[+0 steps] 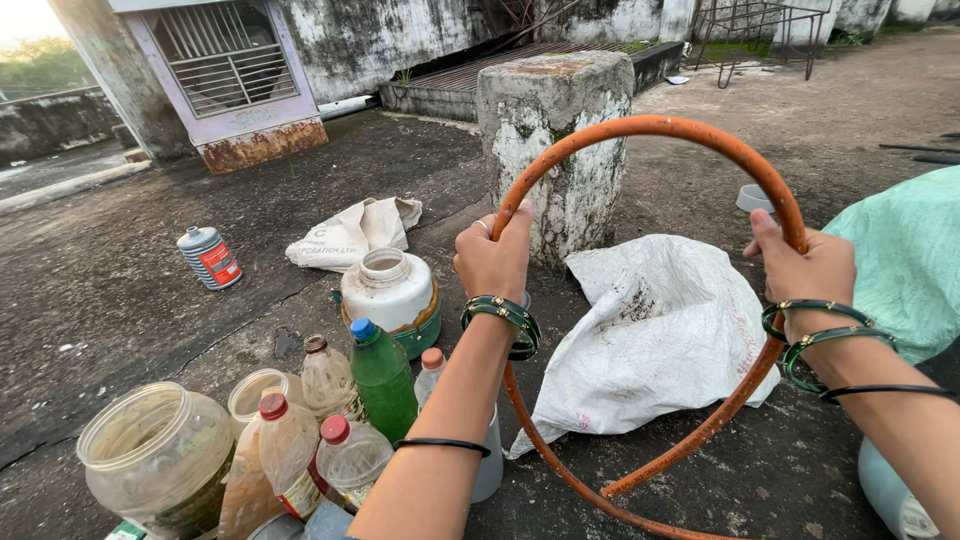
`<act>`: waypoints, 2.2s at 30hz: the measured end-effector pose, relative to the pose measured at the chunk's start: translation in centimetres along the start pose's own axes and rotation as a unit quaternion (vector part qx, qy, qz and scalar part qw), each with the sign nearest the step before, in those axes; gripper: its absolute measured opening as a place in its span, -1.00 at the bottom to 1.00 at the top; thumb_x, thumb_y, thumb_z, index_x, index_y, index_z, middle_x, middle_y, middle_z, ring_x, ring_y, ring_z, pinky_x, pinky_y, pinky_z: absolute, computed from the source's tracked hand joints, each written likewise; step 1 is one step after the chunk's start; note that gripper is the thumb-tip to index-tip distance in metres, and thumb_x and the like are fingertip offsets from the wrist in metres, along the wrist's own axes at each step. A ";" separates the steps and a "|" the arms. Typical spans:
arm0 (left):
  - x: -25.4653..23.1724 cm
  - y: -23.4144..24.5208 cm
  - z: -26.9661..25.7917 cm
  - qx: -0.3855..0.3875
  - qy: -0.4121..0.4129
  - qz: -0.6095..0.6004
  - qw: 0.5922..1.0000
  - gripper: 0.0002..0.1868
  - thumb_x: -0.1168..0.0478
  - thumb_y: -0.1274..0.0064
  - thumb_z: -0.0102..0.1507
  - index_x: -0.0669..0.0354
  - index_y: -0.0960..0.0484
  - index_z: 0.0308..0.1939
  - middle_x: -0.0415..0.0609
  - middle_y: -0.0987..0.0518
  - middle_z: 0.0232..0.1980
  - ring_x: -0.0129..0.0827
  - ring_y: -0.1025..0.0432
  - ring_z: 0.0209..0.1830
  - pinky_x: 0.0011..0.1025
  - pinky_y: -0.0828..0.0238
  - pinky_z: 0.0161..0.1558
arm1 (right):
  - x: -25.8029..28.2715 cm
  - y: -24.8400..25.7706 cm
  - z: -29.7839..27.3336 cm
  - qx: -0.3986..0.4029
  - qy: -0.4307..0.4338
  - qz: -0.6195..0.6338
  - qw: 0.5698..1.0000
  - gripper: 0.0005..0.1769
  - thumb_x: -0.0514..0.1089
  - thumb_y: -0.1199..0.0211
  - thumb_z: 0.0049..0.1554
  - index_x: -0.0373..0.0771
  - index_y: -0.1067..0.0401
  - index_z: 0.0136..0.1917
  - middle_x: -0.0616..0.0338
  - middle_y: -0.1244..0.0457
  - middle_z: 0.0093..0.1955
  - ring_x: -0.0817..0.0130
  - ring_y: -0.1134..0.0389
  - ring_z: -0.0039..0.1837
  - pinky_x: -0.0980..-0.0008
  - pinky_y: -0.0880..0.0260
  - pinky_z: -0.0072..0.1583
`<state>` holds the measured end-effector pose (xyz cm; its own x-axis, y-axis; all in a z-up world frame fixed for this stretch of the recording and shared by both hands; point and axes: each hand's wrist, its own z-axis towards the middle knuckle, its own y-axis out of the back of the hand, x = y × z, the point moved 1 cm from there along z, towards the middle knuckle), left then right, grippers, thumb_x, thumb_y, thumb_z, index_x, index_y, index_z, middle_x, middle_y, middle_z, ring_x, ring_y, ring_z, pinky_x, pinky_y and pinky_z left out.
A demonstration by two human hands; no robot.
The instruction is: The person sorts through various plastic bottles, paint cans, and PVC pipe fittings on a rooftop, picking them up one by one and placing them into a green plastic bag.
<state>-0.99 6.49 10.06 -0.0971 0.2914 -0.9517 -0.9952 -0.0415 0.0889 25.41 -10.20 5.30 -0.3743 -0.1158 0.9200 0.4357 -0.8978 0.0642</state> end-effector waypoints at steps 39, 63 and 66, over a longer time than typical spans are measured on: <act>-0.4 16.9 7.6 -0.073 0.186 -0.085 0.976 -0.58 -0.06 -0.21 0.19 0.10 -0.45 -0.56 -0.25 -0.33 -0.62 -0.53 -0.16 -0.73 -0.44 -0.01 -0.67 | 4.7 -17.1 -8.9 0.298 -0.211 0.180 0.913 -0.60 0.13 0.14 0.34 0.18 -0.19 0.42 0.30 0.02 -0.27 0.53 0.06 -0.37 0.51 0.00 -0.37; 15.9 25.3 8.9 -0.270 0.060 0.217 0.936 -0.63 -0.05 -0.33 0.06 0.12 -0.69 -0.26 0.08 -0.70 -0.32 -0.07 -0.63 -0.21 -0.16 -0.49 -0.04 | -4.5 -24.0 -12.7 0.314 -0.111 -0.019 0.943 -0.23 -0.07 -0.15 0.24 0.16 0.00 0.66 0.20 -0.14 -0.22 0.43 -0.16 -0.30 0.33 -0.27 -0.32; 16.5 26.3 8.0 -0.255 0.051 0.259 0.930 -0.71 0.01 -0.29 0.11 0.05 -0.74 -0.18 0.09 -0.72 -0.30 -0.07 -0.64 -0.21 -0.17 -0.52 -0.05 | -6.1 -24.7 -12.5 0.316 -0.091 -0.007 0.944 -0.32 -0.13 -0.19 0.23 0.15 -0.23 0.59 0.19 -0.14 -0.26 0.43 -0.16 -0.31 0.33 -0.27 -0.32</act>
<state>-28.87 17.89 -0.98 -0.5344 0.0149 -0.8451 -0.6766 -0.6067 0.4172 6.69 7.35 -6.71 -0.2622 0.0204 0.9648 0.8549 -0.4589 0.2420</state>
